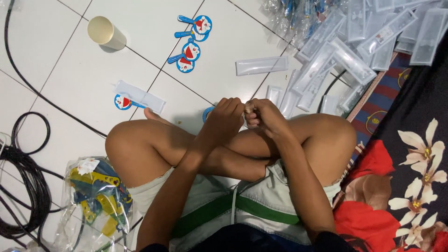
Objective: Assembling small hand mirrors by pressing circular mirror glass into blue plastic frames.
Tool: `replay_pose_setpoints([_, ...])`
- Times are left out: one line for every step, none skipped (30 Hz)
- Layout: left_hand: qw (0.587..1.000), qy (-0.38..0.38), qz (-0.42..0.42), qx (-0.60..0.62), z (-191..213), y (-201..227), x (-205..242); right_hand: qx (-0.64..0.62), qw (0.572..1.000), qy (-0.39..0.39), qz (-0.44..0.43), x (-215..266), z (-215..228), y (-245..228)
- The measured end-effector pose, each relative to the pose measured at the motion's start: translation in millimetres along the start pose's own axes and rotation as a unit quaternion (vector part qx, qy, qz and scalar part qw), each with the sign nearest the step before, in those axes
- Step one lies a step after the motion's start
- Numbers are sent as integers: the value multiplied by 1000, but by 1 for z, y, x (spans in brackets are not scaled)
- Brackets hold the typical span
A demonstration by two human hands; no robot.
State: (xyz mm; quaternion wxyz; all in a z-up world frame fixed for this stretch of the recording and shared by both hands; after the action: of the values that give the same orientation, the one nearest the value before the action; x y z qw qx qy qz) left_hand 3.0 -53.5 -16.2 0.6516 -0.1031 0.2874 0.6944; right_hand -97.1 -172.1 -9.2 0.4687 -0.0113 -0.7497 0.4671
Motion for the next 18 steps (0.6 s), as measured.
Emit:
replay_pose_setpoints([1000,1,-3,0,7,4,-2,-2,1000,1,3,-6,2,5])
replay_pose_setpoints([999,-9,29,27,12,7,-5,4,1000,3,16,-12,4,10])
replay_pose_setpoints([996,-20,62,54,18,10,-9,10,999,5,30,-18,7,14])
replay_pose_setpoints([997,-18,55,55,22,11,-10,7,999,8,35,-19,8,14])
replay_pose_setpoints([988,-23,95,117,25,10,-11,7,999,16,33,-21,9,14])
replay_pose_setpoints([974,-28,136,178,29,11,-11,7,999,23,29,-22,9,15])
replay_pose_setpoints([975,-28,132,179,23,9,-9,5,999,25,31,-21,9,14])
replay_pose_setpoints([974,-7,135,181,17,7,-6,10,999,21,34,-21,9,13])
replay_pose_setpoints([973,15,137,184,12,5,-3,14,999,17,37,-21,8,12])
replay_pose_setpoints([973,17,136,183,16,7,-5,15,999,17,39,-22,8,12])
replay_pose_setpoints([973,26,139,185,21,8,-6,12,999,13,37,-23,8,12])
replay_pose_setpoints([972,37,142,185,26,10,-7,9,999,7,35,-24,7,13])
replay_pose_setpoints([972,39,141,184,22,8,-5,11,999,6,37,-22,6,11])
replay_pose_setpoints([975,58,129,171,18,7,-3,7,999,4,33,-21,5,10])
replay_pose_setpoints([977,77,117,158,15,6,-1,3,1000,2,30,-19,3,9])
replay_pose_setpoints([978,79,116,157,14,6,-1,3,999,1,32,-20,4,10])
replay_pose_setpoints([979,92,110,148,15,6,-1,1,999,1,34,-21,5,11])
replay_pose_setpoints([979,103,105,140,15,7,-1,-2,999,2,34,-22,6,13])
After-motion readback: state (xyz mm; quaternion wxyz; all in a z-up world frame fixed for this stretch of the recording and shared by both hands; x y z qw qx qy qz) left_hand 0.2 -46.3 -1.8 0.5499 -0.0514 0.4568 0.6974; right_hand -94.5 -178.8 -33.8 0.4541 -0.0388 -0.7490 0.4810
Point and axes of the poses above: each hand's wrist, its own x-axis away from the middle knuckle, its own z-axis out of the back of the hand, y = z × x, the point moved 2 cm from there along -x, towards the middle knuckle, and after that the axes turned 12 degrees about y, right-handed, at the moved point
